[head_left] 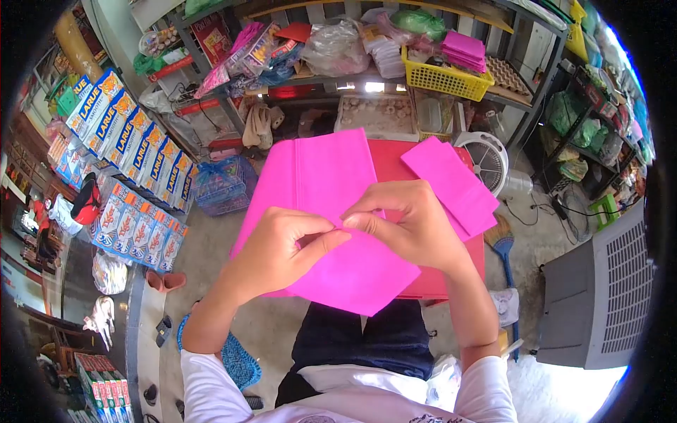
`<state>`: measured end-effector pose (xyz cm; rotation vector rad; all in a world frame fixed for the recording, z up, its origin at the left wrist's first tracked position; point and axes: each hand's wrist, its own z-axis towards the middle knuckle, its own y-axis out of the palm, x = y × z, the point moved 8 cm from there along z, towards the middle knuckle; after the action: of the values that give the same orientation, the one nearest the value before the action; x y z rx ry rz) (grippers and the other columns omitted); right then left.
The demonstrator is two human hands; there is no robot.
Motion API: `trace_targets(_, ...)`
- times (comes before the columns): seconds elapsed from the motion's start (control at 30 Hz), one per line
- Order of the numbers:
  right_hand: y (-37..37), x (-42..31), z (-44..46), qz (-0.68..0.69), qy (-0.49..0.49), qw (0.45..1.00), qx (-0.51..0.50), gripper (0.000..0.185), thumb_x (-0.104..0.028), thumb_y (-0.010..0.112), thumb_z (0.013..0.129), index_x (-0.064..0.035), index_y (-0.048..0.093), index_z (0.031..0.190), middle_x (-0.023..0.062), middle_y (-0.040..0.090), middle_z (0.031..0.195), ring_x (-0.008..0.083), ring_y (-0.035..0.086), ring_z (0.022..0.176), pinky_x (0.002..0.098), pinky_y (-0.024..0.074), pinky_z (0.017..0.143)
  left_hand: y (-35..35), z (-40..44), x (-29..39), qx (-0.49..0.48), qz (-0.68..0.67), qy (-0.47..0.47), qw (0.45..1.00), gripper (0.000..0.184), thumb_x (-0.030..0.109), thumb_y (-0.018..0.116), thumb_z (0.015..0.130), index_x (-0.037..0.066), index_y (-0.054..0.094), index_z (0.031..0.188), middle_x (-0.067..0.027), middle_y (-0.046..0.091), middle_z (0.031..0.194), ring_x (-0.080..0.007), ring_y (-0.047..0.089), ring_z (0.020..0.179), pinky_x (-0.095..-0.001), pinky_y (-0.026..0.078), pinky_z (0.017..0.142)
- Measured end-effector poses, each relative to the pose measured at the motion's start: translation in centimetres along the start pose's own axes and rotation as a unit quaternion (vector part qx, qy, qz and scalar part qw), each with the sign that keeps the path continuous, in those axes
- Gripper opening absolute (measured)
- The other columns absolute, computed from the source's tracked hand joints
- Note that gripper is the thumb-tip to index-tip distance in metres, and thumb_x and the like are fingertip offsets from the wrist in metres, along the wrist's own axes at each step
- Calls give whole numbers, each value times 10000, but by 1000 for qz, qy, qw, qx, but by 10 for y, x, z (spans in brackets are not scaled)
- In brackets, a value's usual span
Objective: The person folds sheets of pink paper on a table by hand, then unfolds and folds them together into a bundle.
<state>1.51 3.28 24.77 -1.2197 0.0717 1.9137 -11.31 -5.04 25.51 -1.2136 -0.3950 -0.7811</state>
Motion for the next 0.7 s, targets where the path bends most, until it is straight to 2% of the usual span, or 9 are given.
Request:
trace_targets(0.07,-4,10,-2,-10,35,999,20,119,-95,746,911,17,764,948,127,745,842,199,701,744,329,541,693,2,-1,-4,7,-10,-17,1000,196,140,750,928,-52,740,888,-164,687,709,-196,680,606,-312,497,564)
trace_targets(0.17,-14,21,-7,12,81,995,58,157,-113,730,946,40,761,961,103,747,817,135,681,743,301,538,674,1,-6,-13,38,-27,-2,999,162,110,736,934,-47,754,966,-160,718,762,-222,690,622,-330,497,566)
trace_targets(0.27,-28,35,-15,48,125,986,101,197,-139,716,973,53,761,972,63,745,796,90,657,734,281,532,654,-7,-12,-19,11,17,-50,999,163,110,730,942,-44,759,987,-148,740,787,-197,728,683,-304,539,617)
trace_targets(0.4,-46,53,-21,56,139,980,133,244,-184,712,988,54,766,995,24,741,793,59,633,708,259,514,626,-11,-25,-47,16,-90,-117,989,185,126,696,977,-49,756,980,-128,750,799,-165,730,718,-288,566,649)
trace_targets(0.47,-63,66,-26,63,161,966,191,278,-217,715,987,55,767,1001,26,739,794,58,632,700,250,505,621,-12,-29,-56,30,-131,-114,984,235,143,656,1011,-66,744,948,-118,744,791,-162,720,704,-278,572,645)
trace_targets(0.6,-107,116,-28,14,188,941,281,349,-287,704,994,55,769,987,18,726,783,51,624,717,240,495,622,-15,-38,-117,90,-218,-182,955,340,255,575,1071,-46,727,1030,-109,745,842,-169,723,733,-275,560,657)
trace_targets(0.67,-114,173,-32,-55,225,932,278,357,-291,695,989,55,773,940,54,740,750,155,682,684,295,515,645,0,-39,-148,117,-235,-206,943,390,303,537,1089,-44,710,1056,-110,742,856,-167,722,729,-272,557,658)
trace_targets(0.7,-116,214,-36,-117,258,923,261,346,-286,696,982,55,757,996,78,741,797,172,681,722,321,521,676,13,-41,-162,106,-258,-234,931,409,338,524,1092,-36,688,1119,-128,745,966,-171,731,813,-284,556,690)
